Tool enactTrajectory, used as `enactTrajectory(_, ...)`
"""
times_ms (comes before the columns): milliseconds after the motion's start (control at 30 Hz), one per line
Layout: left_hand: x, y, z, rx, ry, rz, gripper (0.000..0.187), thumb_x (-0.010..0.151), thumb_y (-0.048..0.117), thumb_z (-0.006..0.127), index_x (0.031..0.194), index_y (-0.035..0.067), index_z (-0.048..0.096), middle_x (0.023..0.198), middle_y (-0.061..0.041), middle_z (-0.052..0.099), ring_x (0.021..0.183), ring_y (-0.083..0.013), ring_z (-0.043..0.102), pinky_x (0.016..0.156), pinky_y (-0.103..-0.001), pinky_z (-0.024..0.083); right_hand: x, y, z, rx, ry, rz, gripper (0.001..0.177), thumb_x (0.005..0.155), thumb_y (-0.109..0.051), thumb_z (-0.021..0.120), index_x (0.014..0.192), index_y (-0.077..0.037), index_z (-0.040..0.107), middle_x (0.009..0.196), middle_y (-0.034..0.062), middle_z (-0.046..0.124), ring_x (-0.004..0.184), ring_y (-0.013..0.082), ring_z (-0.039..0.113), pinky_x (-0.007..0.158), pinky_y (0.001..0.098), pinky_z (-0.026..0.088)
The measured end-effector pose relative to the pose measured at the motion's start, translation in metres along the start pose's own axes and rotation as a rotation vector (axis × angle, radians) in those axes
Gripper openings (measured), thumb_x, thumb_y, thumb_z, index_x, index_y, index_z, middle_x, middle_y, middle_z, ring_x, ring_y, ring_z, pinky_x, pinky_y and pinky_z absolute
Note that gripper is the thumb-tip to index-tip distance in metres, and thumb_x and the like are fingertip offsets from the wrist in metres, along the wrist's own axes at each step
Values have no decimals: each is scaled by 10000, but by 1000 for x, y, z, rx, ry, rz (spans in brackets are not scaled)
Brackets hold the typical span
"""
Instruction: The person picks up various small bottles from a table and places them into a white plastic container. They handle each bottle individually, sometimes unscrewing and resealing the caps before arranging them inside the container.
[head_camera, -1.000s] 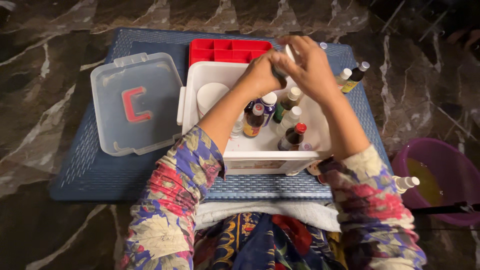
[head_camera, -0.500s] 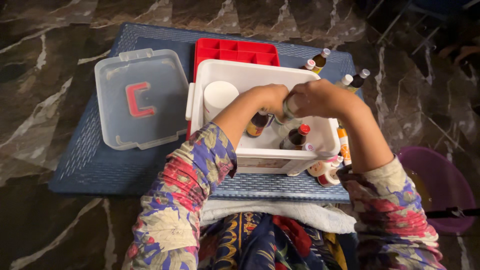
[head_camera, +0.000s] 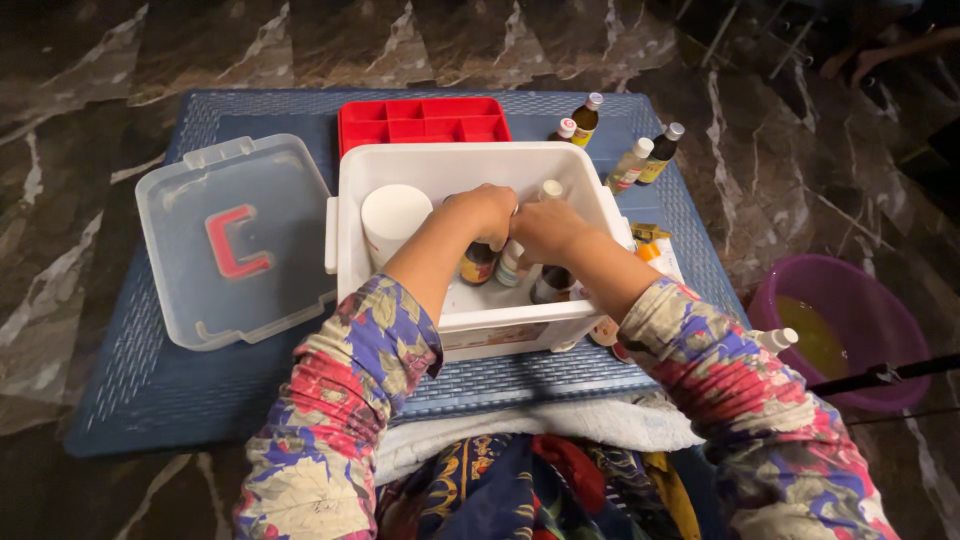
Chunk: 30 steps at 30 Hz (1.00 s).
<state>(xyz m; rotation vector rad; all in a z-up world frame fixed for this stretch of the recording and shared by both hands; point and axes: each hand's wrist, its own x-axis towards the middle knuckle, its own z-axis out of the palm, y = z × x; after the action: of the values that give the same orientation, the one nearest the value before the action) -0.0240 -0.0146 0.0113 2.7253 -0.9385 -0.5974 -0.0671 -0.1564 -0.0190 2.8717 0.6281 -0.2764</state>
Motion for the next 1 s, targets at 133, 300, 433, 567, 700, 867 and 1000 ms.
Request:
enactTrajectory(133, 2, -1, 2, 5, 12, -11, 476, 718, 113, 837, 1182, 106, 731, 1207, -150, 717, 1119, -342, 698, 912, -476, 579, 6, 3, 10, -83, 15, -25, 487, 625, -413, 923, 988, -127, 770, 1007, 101, 753, 973, 304, 715, 821, 436, 561)
enactTrajectory(300, 12, -7, 9, -90, 155, 24, 414, 756, 106, 794, 1165, 107, 733, 1194, -182, 707, 1130, -354, 679, 918, -458, 570, 4, 6, 7, -140, 71, 67, 490, 631, -425, 920, 959, -93, 769, 1041, 84, 742, 980, 289, 716, 767, 432, 576)
enactTrajectory(433, 17, -14, 12, -143, 326, 55, 308, 771, 103, 764, 1075, 74, 727, 1129, -183, 713, 1094, -369, 682, 889, -468, 563, -9, 15, -13, 7, 245, 57, 494, 616, -376, 906, 1012, -116, 765, 973, 112, 748, 929, 327, 711, 767, 448, 566)
enactTrajectory(567, 17, -12, 10, -242, 504, 207, 309, 801, 115, 722, 1103, 66, 676, 1053, -166, 726, 1060, -367, 684, 867, -472, 551, -31, 31, -42, 170, 367, 166, 418, 755, -382, 871, 1060, -122, 751, 923, 151, 740, 860, 363, 708, 755, 467, 558)
enactTrajectory(700, 8, 10, 1, -467, 521, 341, 512, 839, 215, 742, 1291, 82, 543, 1000, -143, 748, 1009, -336, 711, 877, -442, 552, -69, 57, -74, 208, 556, 192, 430, 735, -319, 849, 1095, -108, 744, 903, 140, 743, 841, 366, 704, 712, 484, 549)
enactTrajectory(867, 7, 48, -11, -325, 506, 511, 706, 775, 212, 793, 1374, 102, 435, 1112, -168, 700, 1063, -372, 666, 863, -456, 529, -109, 99, -86, 249, 489, 306, 408, 774, -273, 836, 1125, -91, 737, 899, 131, 747, 821, 346, 719, 717, 456, 566)
enactTrajectory(1000, 23, 89, -13, -310, 463, 558, 694, 794, 213, 791, 1391, 109, 451, 1119, -176, 704, 1113, -358, 665, 913, -439, 540, -118, 137, -65, 260, 496, 338, 377, 793, -229, 835, 1129, -83, 746, 934, 149, 754, 845, 344, 734, 764, 432, 583)
